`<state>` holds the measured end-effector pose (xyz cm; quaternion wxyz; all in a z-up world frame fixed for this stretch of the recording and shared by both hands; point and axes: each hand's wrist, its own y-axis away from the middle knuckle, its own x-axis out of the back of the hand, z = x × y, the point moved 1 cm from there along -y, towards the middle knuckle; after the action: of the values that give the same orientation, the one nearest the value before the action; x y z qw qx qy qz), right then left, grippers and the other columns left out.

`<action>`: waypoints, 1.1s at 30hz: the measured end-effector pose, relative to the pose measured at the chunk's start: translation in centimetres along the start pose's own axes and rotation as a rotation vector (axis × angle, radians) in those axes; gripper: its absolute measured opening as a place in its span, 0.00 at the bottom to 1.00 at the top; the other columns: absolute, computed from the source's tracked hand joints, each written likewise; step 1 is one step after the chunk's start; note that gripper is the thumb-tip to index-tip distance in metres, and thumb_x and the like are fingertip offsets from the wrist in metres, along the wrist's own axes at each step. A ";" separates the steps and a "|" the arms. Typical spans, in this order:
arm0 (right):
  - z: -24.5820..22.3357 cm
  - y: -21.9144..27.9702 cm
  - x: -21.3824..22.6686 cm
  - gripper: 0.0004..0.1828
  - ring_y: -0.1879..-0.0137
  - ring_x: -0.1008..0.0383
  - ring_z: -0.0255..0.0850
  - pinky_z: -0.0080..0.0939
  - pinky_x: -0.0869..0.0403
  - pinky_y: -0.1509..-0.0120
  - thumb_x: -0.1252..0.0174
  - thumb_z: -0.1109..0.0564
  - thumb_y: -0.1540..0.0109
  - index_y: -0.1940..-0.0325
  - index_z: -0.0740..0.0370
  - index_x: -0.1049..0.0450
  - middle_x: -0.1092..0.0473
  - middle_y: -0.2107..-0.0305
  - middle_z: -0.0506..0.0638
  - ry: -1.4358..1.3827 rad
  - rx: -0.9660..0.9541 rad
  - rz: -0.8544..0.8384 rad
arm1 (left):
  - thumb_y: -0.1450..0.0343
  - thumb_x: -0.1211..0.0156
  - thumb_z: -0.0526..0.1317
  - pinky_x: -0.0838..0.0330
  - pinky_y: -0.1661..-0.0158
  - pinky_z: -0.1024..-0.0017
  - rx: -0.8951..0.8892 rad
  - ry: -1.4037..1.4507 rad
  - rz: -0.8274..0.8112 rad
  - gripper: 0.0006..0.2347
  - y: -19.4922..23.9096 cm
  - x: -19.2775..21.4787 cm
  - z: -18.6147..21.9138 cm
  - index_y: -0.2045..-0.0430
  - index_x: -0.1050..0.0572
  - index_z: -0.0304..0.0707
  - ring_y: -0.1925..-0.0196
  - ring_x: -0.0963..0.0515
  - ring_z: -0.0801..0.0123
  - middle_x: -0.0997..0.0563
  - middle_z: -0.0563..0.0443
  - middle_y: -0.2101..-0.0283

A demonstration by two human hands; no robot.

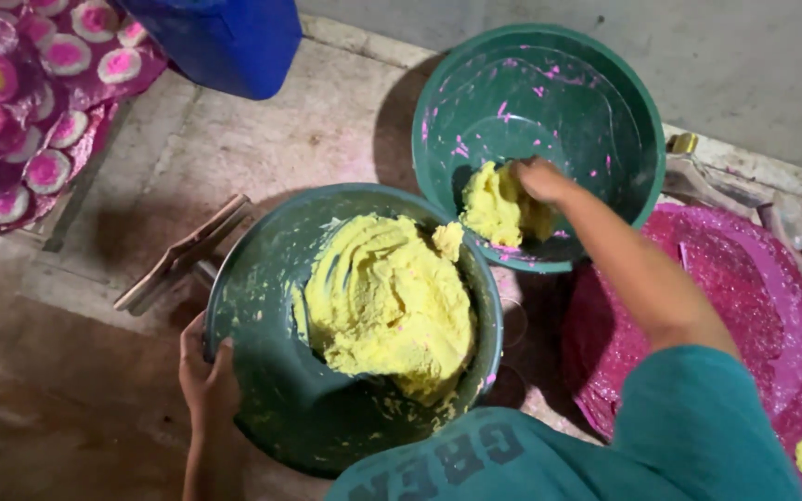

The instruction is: The person uses a pink manual press to form yellow dough into circular shapes with pink centers, placing them on a tray. They then mix yellow dough in a green bowl by hand.

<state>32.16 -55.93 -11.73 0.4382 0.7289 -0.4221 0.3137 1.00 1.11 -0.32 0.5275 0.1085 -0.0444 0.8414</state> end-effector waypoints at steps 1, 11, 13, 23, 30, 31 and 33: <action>0.2 1.4 -0.7 0.20 0.49 0.28 0.64 0.59 0.29 0.43 0.54 0.50 0.31 0.58 0.70 0.23 0.30 0.52 0.69 -0.005 0.054 0.069 | 0.28 0.46 0.30 0.31 0.48 0.76 0.004 0.007 -0.005 0.19 0.1 0.0 0.0 0.41 0.30 0.30 0.52 0.25 0.73 0.23 0.51 0.52; -12.5 12.2 3.5 0.10 0.55 0.22 0.57 0.54 0.24 0.44 0.46 0.55 0.36 0.60 0.59 0.19 0.24 0.62 0.59 0.248 0.156 -0.173 | 0.28 0.47 0.27 0.32 0.46 0.74 -0.062 -0.103 -0.014 0.17 0.4 0.0 1.5 0.43 0.29 0.30 0.50 0.25 0.72 0.23 0.50 0.50; -16.0 14.8 5.4 0.12 0.54 0.23 0.57 0.52 0.26 0.47 0.46 0.58 0.39 0.55 0.59 0.20 0.24 0.58 0.57 0.121 0.379 0.196 | 0.28 0.47 0.27 0.32 0.45 0.74 -0.078 -0.062 -0.006 0.17 -0.2 -0.2 1.8 0.43 0.30 0.31 0.49 0.25 0.72 0.23 0.50 0.49; -22.4 14.0 7.1 0.13 0.45 0.27 0.48 0.46 0.26 0.42 0.37 0.55 0.40 0.53 0.61 0.22 0.28 0.54 0.51 -0.113 0.571 0.327 | 0.28 0.46 0.27 0.31 0.45 0.73 -0.101 -0.068 -0.030 0.18 -0.3 0.0 0.7 0.41 0.31 0.30 0.49 0.25 0.72 0.23 0.50 0.49; -12.9 11.8 5.0 0.22 0.43 0.28 0.56 0.62 0.34 0.39 0.42 0.54 0.46 0.47 0.56 0.23 0.28 0.48 0.55 0.479 0.360 0.396 | 0.28 0.46 0.28 0.32 0.43 0.74 -0.041 0.063 -0.040 0.18 -0.1 -0.5 1.0 0.42 0.31 0.30 0.48 0.26 0.73 0.23 0.50 0.49; -13.0 11.8 4.5 0.24 0.42 0.28 0.57 0.66 0.36 0.39 0.42 0.53 0.48 0.47 0.55 0.23 0.27 0.48 0.55 0.574 0.367 0.326 | 0.28 0.46 0.28 0.32 0.43 0.73 -0.020 0.072 -0.032 0.18 0.2 -0.4 1.2 0.42 0.31 0.30 0.48 0.26 0.73 0.23 0.50 0.49; -14.0 11.8 4.5 0.27 0.41 0.29 0.59 0.74 0.39 0.39 0.43 0.51 0.50 0.46 0.52 0.22 0.26 0.47 0.56 0.532 0.211 0.217 | 0.27 0.46 0.27 0.33 0.41 0.72 -0.081 0.031 -0.016 0.17 0.4 -0.4 1.1 0.42 0.30 0.31 0.46 0.26 0.71 0.24 0.49 0.48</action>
<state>22.40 -47.87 2.28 0.4193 0.6133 -0.3333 0.5806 0.98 0.33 0.71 0.5387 0.0745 -0.0696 0.8363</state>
